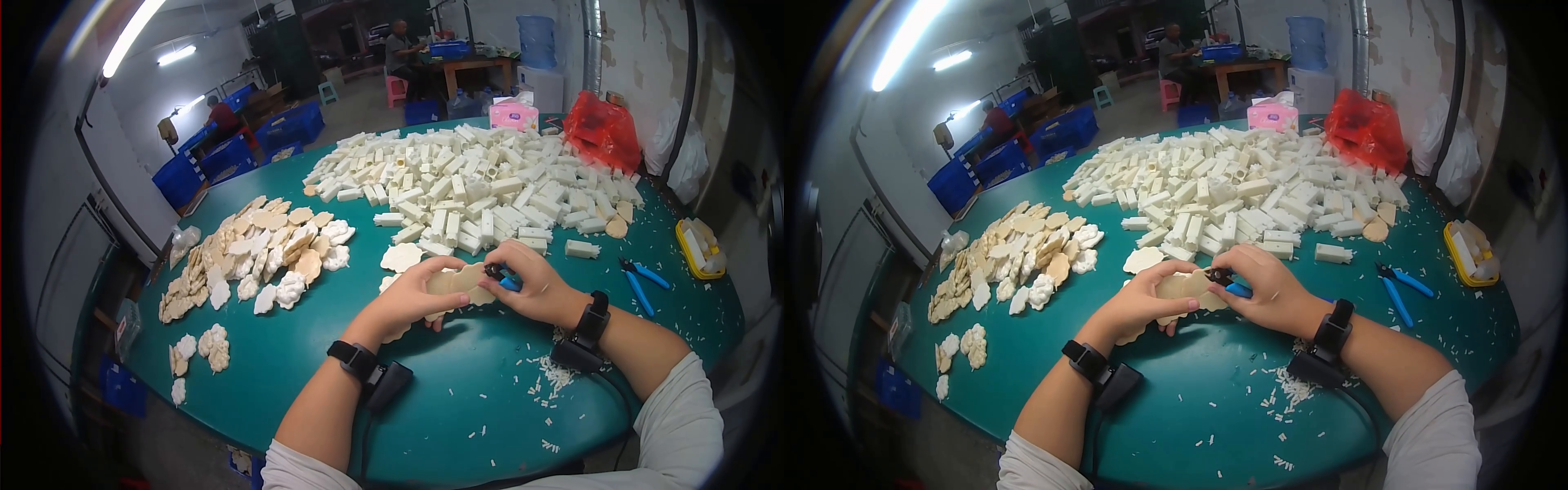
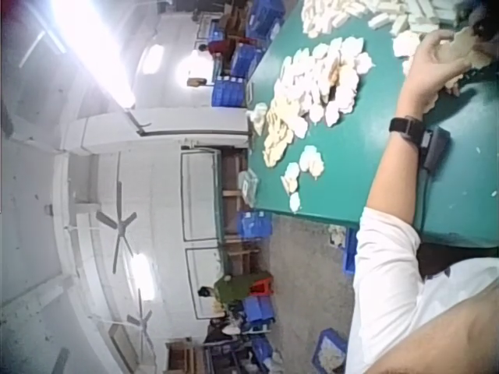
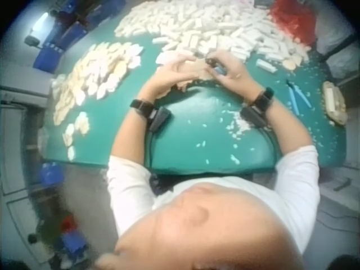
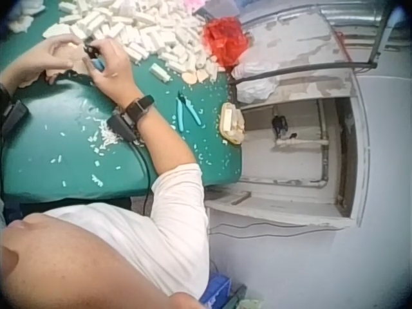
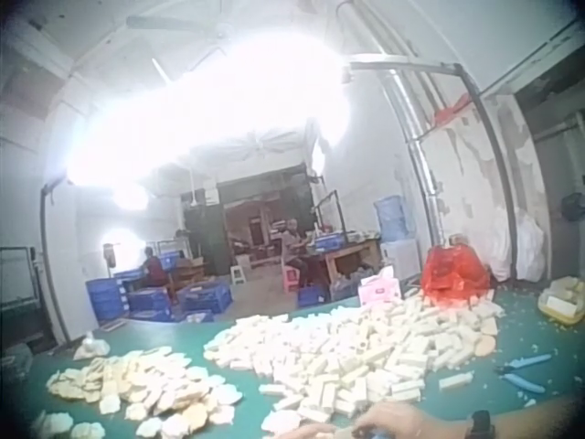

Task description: Trim excess material from molded foam pieces using small hand pliers.

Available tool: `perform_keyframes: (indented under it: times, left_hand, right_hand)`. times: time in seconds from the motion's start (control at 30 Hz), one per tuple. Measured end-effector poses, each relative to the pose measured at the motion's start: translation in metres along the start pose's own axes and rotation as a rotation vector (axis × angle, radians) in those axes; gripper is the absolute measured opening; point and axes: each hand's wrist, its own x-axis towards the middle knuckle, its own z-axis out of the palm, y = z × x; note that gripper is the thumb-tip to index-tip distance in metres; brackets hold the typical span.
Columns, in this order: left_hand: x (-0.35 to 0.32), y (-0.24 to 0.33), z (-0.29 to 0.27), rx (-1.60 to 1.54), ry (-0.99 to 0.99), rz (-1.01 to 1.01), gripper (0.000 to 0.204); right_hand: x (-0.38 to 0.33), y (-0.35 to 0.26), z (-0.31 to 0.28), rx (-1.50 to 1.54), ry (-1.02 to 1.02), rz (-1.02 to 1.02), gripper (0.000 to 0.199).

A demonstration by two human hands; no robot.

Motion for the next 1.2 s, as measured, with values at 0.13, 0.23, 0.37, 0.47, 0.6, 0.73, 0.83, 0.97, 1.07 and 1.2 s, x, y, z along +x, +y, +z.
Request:
perform_keyframes:
  times: [0.13,0.23,0.37,0.47,0.6,0.73,0.83,0.97,1.07,1.2]
  left_hand:
    - [-0.001,0.0,-0.003,-0.047,0.007,-0.011,0.049]
    - [0.0,-0.003,-0.008,-0.226,0.025,0.022,0.048]
    - [0.004,-0.007,-0.009,-0.305,0.091,0.042,0.051]
    - [0.004,-0.007,-0.009,-0.311,0.075,0.034,0.053]
    - [0.005,-0.009,-0.009,-0.271,0.039,0.012,0.046]
    - [-0.002,-0.007,-0.012,-0.197,0.034,-0.015,0.046]
    - [-0.004,-0.008,-0.016,-0.189,0.048,-0.014,0.044]
    - [0.006,-0.001,-0.005,-0.23,0.037,-0.009,0.046]
    - [0.019,-0.009,-0.008,-0.268,0.011,0.0,0.043]
    - [0.004,-0.018,-0.014,-0.203,0.126,0.096,0.051]
  right_hand:
    - [0.0,0.001,0.003,-0.004,-0.073,-0.013,0.028]
    - [-0.001,-0.002,0.001,0.072,-0.025,0.106,0.029]
    - [-0.003,0.002,0.0,0.125,-0.01,0.142,0.027]
    - [-0.001,0.002,-0.004,0.029,-0.02,-0.008,0.029]
    - [-0.002,0.004,-0.003,0.035,0.001,0.035,0.029]
    - [0.0,0.001,0.004,0.027,0.019,0.018,0.028]
    - [0.003,0.002,0.009,0.018,0.032,-0.006,0.027]
    - [0.0,0.003,-0.002,-0.03,0.064,-0.022,0.025]
    - [-0.005,0.02,-0.004,-0.068,0.077,-0.109,0.033]
    - [0.001,0.016,0.004,0.049,0.051,-0.154,0.035]
